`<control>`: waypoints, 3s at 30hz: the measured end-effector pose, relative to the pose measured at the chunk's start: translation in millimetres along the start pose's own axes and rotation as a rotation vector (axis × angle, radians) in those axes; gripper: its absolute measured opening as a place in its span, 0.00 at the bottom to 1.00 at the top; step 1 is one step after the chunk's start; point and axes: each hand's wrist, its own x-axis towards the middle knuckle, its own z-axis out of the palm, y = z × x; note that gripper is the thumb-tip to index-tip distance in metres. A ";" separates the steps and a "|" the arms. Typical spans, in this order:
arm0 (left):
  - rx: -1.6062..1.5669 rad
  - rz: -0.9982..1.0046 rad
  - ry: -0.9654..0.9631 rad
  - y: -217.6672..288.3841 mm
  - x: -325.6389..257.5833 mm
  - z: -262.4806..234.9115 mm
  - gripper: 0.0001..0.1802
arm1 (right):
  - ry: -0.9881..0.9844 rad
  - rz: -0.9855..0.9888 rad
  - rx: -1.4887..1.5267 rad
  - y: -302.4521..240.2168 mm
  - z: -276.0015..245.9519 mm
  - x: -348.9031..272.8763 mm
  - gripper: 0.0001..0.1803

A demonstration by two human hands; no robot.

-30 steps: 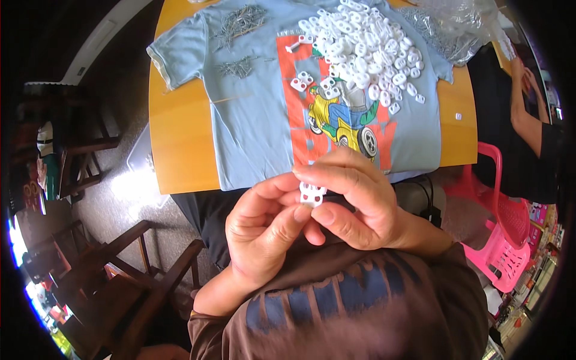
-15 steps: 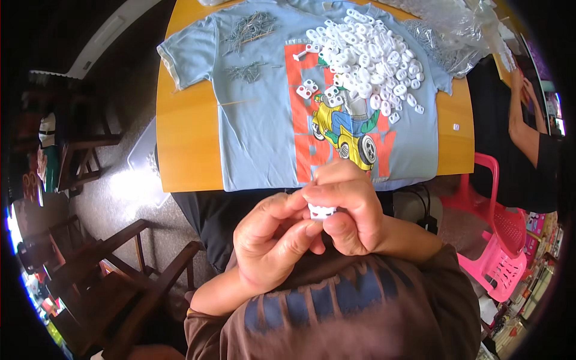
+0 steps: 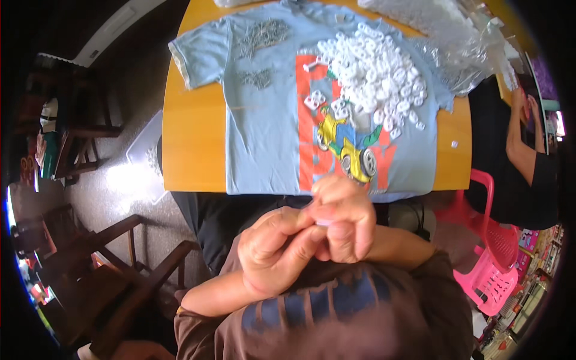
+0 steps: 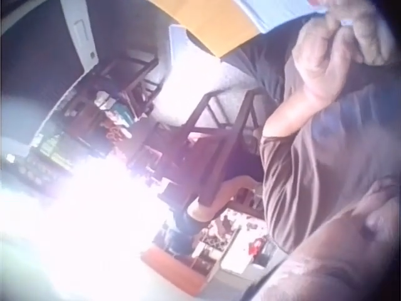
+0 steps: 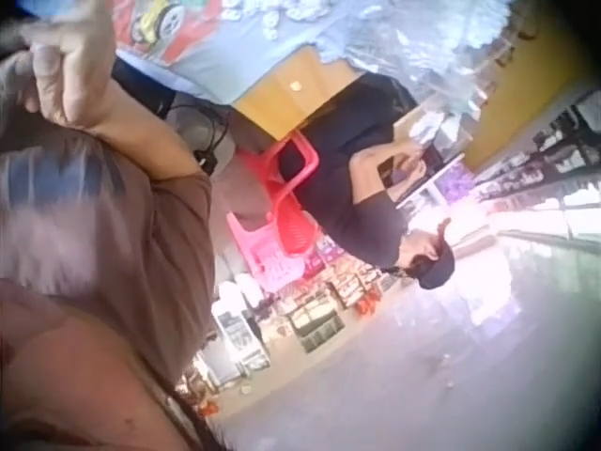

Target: The recorder is assembling small white plastic components by inserting metal springs into them and snapping various pieces together.

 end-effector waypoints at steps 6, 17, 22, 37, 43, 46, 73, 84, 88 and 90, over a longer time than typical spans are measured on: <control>0.035 0.016 0.049 -0.2 7.9 2.7 0.11 | 0.014 -0.008 -0.076 2.8 -3.2 5.6 0.10; -0.511 -0.316 0.003 1.4 10.9 -17.6 0.12 | -0.151 0.053 -0.308 -0.8 -0.9 9.6 0.13; -0.690 -0.357 -0.017 -13.4 11.3 -28.0 0.10 | -0.287 0.087 -0.439 -0.8 2.3 6.3 0.15; -0.660 -0.207 1.047 -124.5 -27.5 -199.8 0.10 | -0.426 0.182 -0.324 3.6 34.0 11.0 0.13; -0.700 -0.261 1.161 -156.9 -43.0 -207.0 0.10 | -0.500 0.199 -0.347 -2.9 36.4 12.2 0.10; -0.602 -0.056 0.961 -85.6 -26.4 -183.2 0.11 | -0.493 0.229 -0.344 -4.9 37.0 12.1 0.10; -0.232 0.191 0.299 54.3 -62.7 -53.0 0.16 | -0.522 0.138 -0.190 -27.2 12.7 -4.9 0.10; -0.366 -0.152 0.862 -77.6 -36.9 -185.9 0.16 | -0.530 0.315 -0.130 -20.8 19.7 -4.3 0.08; -0.287 -0.321 1.018 -128.6 -26.6 -265.1 0.37 | -0.600 0.421 -0.113 -22.8 18.8 -5.5 0.07; -0.199 -0.459 1.019 -161.3 -36.8 -282.7 0.42 | -0.604 0.429 -0.118 -23.3 19.6 -5.0 0.07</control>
